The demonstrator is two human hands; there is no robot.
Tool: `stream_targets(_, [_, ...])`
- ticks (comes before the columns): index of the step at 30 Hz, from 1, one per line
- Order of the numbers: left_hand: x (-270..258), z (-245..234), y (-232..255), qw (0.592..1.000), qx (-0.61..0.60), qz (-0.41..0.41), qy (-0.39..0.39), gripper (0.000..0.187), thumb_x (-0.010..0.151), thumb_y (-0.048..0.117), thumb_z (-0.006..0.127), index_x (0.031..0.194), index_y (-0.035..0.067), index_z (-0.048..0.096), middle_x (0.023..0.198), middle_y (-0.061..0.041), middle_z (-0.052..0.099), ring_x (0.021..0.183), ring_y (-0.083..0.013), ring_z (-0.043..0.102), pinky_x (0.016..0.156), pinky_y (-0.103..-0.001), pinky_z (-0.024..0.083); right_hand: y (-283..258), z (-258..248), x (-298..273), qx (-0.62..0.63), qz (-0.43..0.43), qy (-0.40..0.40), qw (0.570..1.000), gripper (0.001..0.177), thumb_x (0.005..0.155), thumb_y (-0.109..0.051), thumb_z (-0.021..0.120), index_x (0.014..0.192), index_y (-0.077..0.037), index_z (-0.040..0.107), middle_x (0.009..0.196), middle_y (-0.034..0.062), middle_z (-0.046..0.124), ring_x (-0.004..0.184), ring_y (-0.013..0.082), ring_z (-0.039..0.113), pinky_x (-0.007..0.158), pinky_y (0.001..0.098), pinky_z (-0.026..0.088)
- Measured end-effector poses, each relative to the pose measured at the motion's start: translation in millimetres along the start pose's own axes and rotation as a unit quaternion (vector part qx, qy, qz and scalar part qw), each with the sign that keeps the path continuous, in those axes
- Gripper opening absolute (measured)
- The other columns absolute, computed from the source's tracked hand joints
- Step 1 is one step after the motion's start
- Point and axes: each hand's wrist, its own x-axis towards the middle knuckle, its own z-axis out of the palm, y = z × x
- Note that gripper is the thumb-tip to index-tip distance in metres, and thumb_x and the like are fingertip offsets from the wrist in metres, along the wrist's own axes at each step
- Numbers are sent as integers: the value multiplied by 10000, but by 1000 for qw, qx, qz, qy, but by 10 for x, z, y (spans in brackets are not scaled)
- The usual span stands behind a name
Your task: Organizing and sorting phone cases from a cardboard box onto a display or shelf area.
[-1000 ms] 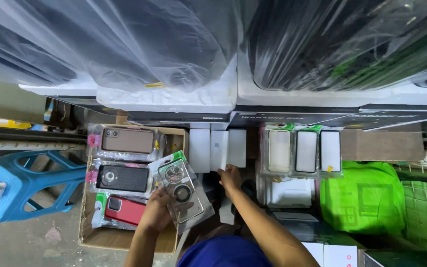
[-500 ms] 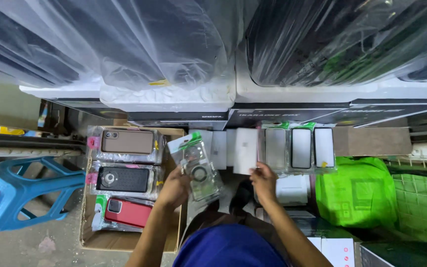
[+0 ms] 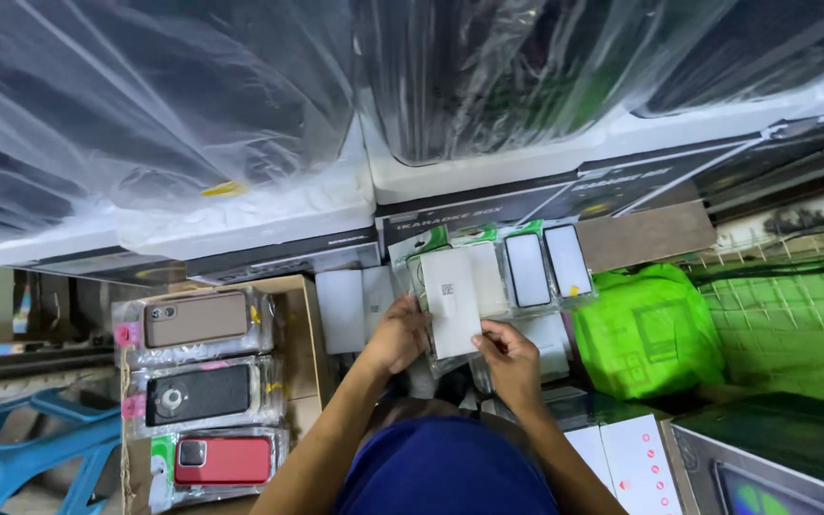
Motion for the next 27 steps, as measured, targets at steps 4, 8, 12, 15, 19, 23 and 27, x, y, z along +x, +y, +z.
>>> stream_targets(4, [-82, 197, 85, 999, 13, -33, -4, 527, 924, -121, 410, 1439, -19, 459, 1384, -195, 598, 1252, -328, 613, 1112, -473, 478, -113, -100, -13, -41, 24, -10, 999, 246, 879, -121, 782, 1097, -8, 763, 849, 62, 753, 756, 110, 656, 707, 268, 545])
stream_targets(8, [-166, 338, 186, 997, -11, -54, -45, 560, 912, -117, 398, 1458, 3, 440, 1396, -188, 593, 1270, -328, 604, 1104, -488, 474, -136, -103, -18, -82, 25, -21, 996, 259, 853, -155, 799, 1077, -27, 769, 880, 73, 794, 777, 118, 717, 732, 274, 574])
stream_targets(12, [-178, 244, 143, 997, 5, -60, -39, 447, 1016, 13, 433, 1462, 50, 426, 1396, -140, 583, 1288, -293, 580, 1108, -478, 461, -155, -36, -27, -106, -4, -20, 994, 259, 840, -152, 816, 1054, -14, 768, 897, 91, 783, 775, 135, 722, 725, 279, 578])
stream_targets(15, [-176, -108, 15, 998, -32, -37, -31, 370, 1104, 149, 463, 1447, 15, 431, 1391, -135, 575, 1282, -298, 569, 1107, -520, 468, -219, 14, -21, -133, -63, -17, 989, 254, 821, -140, 816, 1036, -13, 772, 923, 94, 755, 757, 155, 713, 690, 281, 578])
stream_targets(19, [-272, -127, 10, 999, -44, -23, 4, 411, 1111, 225, 485, 1453, 0, 445, 1409, -137, 576, 1298, -283, 570, 1125, -513, 468, -269, 38, -32, -143, -120, -27, 982, 218, 845, -118, 802, 1036, -17, 770, 939, 85, 741, 762, 164, 725, 690, 281, 580])
stream_targets(23, [-353, 46, 79, 998, -50, -39, -29, 535, 1070, 383, 430, 1471, 30, 428, 1430, -163, 567, 1302, -330, 567, 1100, -535, 463, -476, 28, 9, -149, -142, -49, 977, 404, 816, -105, 786, 1202, -23, 702, 1006, 103, 706, 785, 179, 690, 662, 302, 568])
stream_targets(27, [-416, 275, 156, 993, -43, -63, -94, 777, 1021, 596, 352, 1544, 22, 385, 1511, -177, 535, 1383, -324, 538, 1147, -503, 437, -602, -5, 142, -138, -187, -40, 972, 475, 852, -141, 782, 1288, -11, 646, 1077, 107, 685, 818, 179, 663, 660, 318, 545])
